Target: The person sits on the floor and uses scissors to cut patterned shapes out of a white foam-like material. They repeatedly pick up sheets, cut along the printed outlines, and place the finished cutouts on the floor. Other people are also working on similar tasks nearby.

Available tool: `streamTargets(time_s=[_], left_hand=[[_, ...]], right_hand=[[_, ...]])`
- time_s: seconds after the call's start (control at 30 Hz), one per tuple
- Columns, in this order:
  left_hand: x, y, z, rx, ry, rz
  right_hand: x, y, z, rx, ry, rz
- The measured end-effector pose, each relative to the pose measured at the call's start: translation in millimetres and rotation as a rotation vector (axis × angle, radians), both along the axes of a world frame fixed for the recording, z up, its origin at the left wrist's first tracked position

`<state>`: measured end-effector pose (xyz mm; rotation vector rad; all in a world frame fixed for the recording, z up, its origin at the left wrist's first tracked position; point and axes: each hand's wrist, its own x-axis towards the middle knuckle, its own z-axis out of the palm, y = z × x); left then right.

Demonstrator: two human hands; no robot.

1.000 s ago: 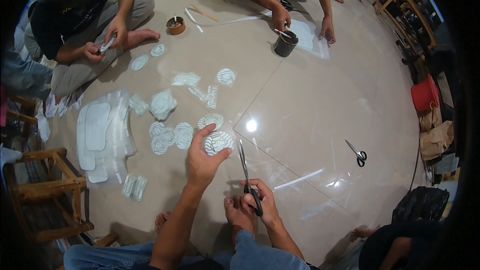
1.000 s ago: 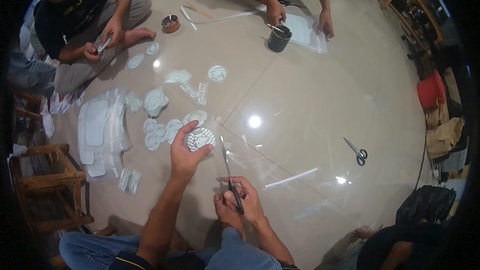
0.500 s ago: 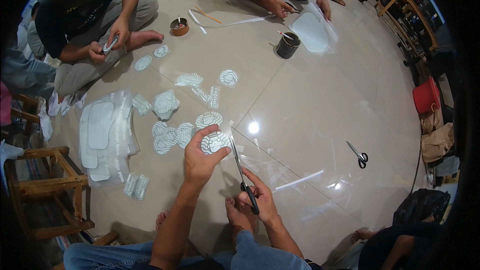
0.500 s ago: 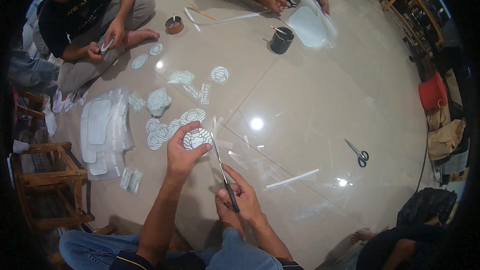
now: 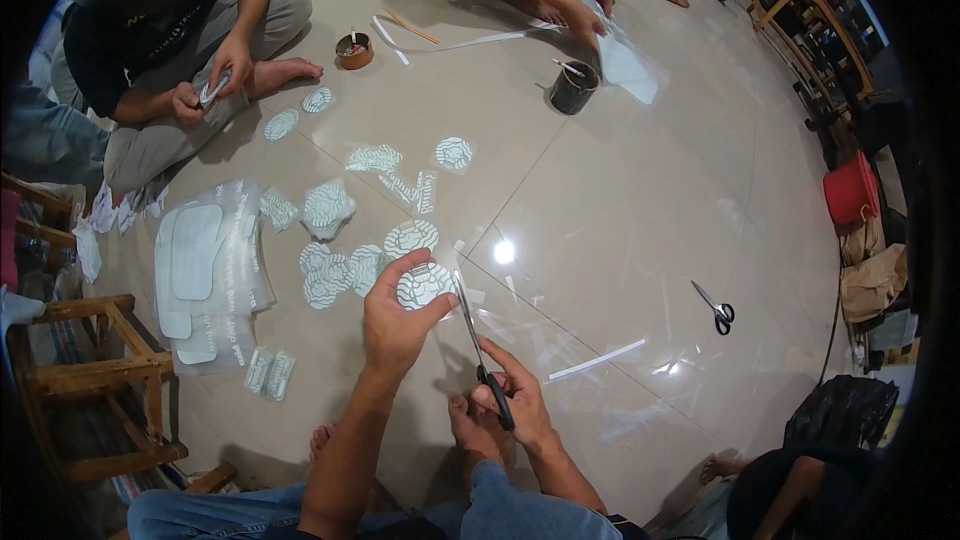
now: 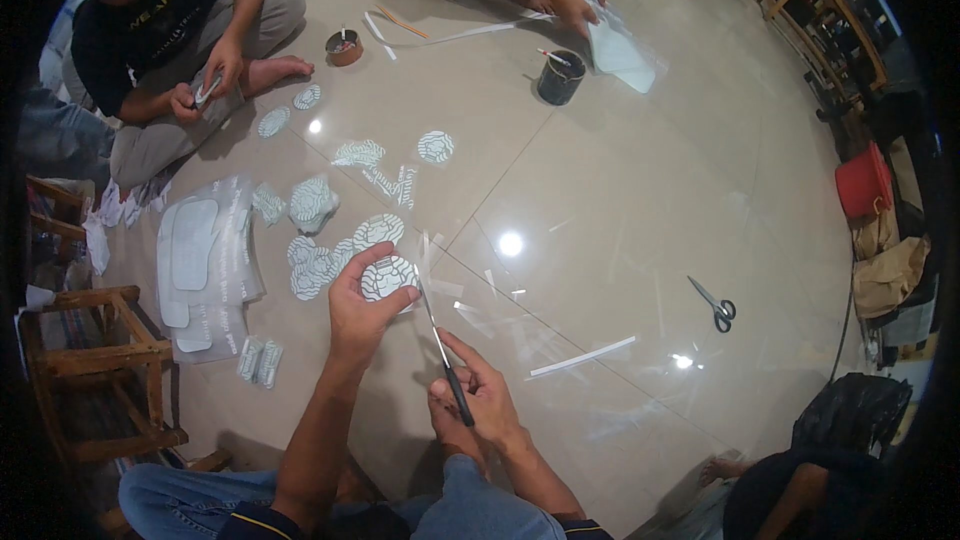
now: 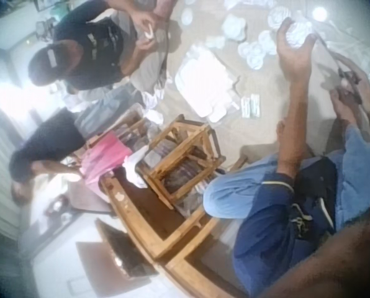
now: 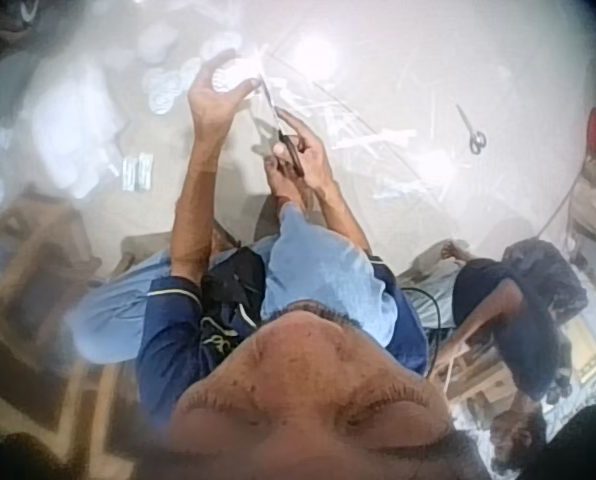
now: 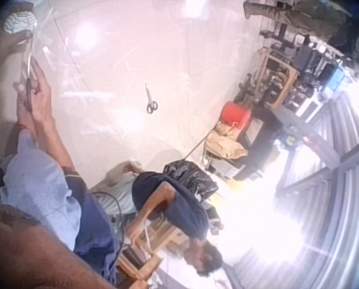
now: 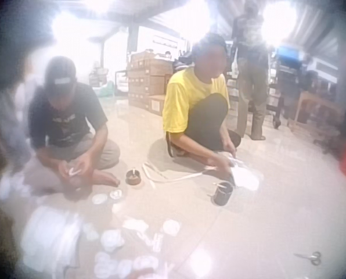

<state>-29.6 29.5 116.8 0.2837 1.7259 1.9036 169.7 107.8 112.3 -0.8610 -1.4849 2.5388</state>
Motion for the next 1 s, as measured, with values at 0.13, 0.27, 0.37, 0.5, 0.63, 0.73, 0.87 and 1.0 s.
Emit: streamTargets(time_s=[0.13,0.27,0.37,0.5,0.63,0.73,0.87,1.0], left_hand=[[-1.5,-2.4,0.1,-0.004,0.006,-0.003],[-1.1,-1.3,-4.3,0.003,0.023,-0.006],[-2.8,-3.1,0.5,0.007,0.007,-0.01],[-1.1,-0.7,-2.3,0.005,0.017,-0.024],[-1.8,-3.6,-8.7,0.006,0.129,-0.03],[2.9,-1.8,-4.3,0.034,0.108,-0.057],[4.2,-0.8,0.3,0.071,0.033,-0.093],[5.1,-3.0,-8.7,0.047,0.104,-0.098]], right_hand=[[-1.8,-0.5,1.3,-0.003,0.001,-0.001],[-0.1,-1.2,-0.9,-0.015,0.022,-0.013],[-2.0,-4.0,2.5,-0.036,0.014,-0.027],[2.0,-4.1,0.5,-0.043,-0.004,-0.049],[-1.8,-6.2,3.4,-0.049,-0.008,-0.063],[-1.8,-3.2,2.5,-0.019,0.006,-0.067],[-1.3,-3.3,-4.1,0.008,0.044,-0.089],[-8.6,-3.9,2.0,0.006,0.0,-0.108]])
